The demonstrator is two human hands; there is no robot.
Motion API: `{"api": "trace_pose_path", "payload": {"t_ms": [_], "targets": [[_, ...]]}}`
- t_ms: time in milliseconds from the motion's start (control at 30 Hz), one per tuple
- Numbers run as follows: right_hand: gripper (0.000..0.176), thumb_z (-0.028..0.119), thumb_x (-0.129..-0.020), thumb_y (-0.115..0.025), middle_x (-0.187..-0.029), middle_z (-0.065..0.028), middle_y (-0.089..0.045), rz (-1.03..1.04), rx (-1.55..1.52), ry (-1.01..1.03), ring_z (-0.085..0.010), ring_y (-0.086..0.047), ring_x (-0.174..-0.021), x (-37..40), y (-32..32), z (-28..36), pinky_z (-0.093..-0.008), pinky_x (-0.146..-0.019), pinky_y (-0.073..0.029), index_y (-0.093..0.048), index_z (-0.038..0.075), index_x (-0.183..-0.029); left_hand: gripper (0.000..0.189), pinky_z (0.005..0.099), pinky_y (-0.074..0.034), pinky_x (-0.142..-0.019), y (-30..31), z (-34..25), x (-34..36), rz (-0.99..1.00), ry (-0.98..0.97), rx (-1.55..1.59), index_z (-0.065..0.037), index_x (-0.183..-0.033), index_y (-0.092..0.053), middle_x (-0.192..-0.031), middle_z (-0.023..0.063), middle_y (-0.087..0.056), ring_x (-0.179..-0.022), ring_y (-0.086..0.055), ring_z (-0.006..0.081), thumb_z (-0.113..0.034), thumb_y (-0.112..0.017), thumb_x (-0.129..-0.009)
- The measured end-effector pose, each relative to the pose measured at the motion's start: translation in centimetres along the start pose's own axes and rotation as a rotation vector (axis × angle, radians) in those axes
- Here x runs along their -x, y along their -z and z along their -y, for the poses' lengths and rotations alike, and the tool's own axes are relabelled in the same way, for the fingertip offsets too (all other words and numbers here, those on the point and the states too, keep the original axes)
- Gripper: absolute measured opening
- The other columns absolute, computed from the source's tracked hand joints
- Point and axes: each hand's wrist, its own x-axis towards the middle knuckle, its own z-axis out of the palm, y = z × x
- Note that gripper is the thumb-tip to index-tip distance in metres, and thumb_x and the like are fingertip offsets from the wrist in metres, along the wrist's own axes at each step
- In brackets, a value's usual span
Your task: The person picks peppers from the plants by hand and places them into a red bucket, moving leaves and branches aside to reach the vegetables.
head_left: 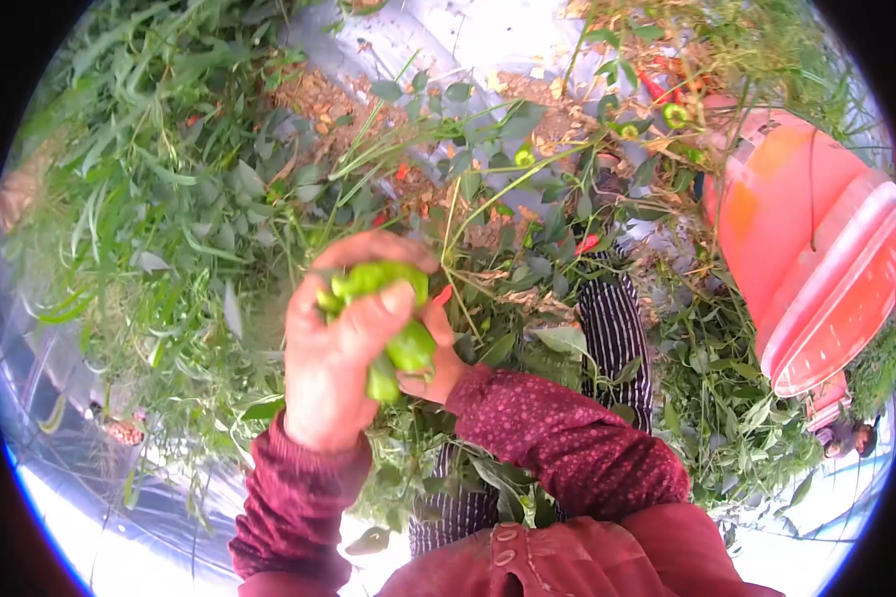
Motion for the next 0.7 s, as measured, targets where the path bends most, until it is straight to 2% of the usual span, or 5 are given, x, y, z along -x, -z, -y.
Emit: {"api": "trace_pose_path", "payload": {"t_ms": [33, 133, 300, 500, 700], "targets": [[0.031, 0.011, -0.079, -0.063, -0.096, -0.0127, -0.061, 0.006, 0.576, 0.136, -0.0265, -0.061, -0.086, 0.1, 0.5, 2.3, -0.0370, -0.074, -0.050, -0.050, 0.003, -0.106, 0.024, 0.0304, -0.051, -0.054, 0.5, 0.4, -1.1, 0.022, 0.069, 0.058, -0.003, -0.103, -0.055, -0.100, 0.0125, -0.059, -0.068, -0.062, 0.0208, -0.013, -0.063, -0.083], [0.043, 0.003, -0.079, -0.068, -0.101, -0.0033, -0.060, -0.152, 0.059, 0.349, -0.0081, -0.051, -0.095, 1.1, 1.8, 6.9, -0.0261, -0.085, -0.044, -0.050, 0.006, -0.118, 0.023, 0.0243, -0.046, -0.045, 0.1, 0.7, -2.6, -0.012, 0.153, 0.071, -0.006, -0.105, -0.056, -0.099, 0.0085, -0.060, -0.066, -0.062, 0.0166, -0.018, -0.061, -0.085], [0.042, 0.002, -0.079, -0.067, -0.102, -0.0034, -0.060, -0.463, 0.308, 0.331, -0.0106, -0.055, -0.096, 11.6, 3.1, 17.2, -0.0263, -0.083, -0.045, -0.052, 0.006, -0.119, 0.024, 0.0188, -0.040, -0.039, -7.1, -0.7, -1.9, 0.126, -0.010, -0.036, -0.006, -0.107, -0.053, -0.101, 0.0096, -0.057, -0.065, -0.060, 0.0155, -0.019, -0.055, -0.087], [0.041, 0.006, -0.083, -0.061, -0.107, -0.0058, -0.058, -0.978, 0.287, 0.787, -0.0121, -0.059, -0.091, 27.0, 8.1, 26.1, -0.0240, -0.078, -0.048, -0.050, 0.004, -0.122, 0.032, 0.0232, -0.048, -0.059, -22.0, -0.1, 2.1, 0.510, 0.052, -0.042, -0.002, -0.113, -0.052, -0.093, 0.0069, -0.058, -0.071, -0.060, 0.0132, -0.009, -0.060, -0.083], [0.046, 0.032, -0.095, -0.041, -0.125, -0.0117, -0.051, -0.890, 0.225, 0.727, -0.0211, -0.048, -0.114, 29.7, 19.9, 29.9, -0.0341, -0.097, -0.038, -0.044, 0.000, -0.129, 0.056, 0.0451, -0.032, -0.100, -31.1, 11.4, 1.1, 0.492, -0.641, -0.359, 0.005, -0.124, -0.037, -0.123, 0.0265, -0.038, -0.121, -0.035, 0.0405, -0.022, -0.059, -0.079]]}}
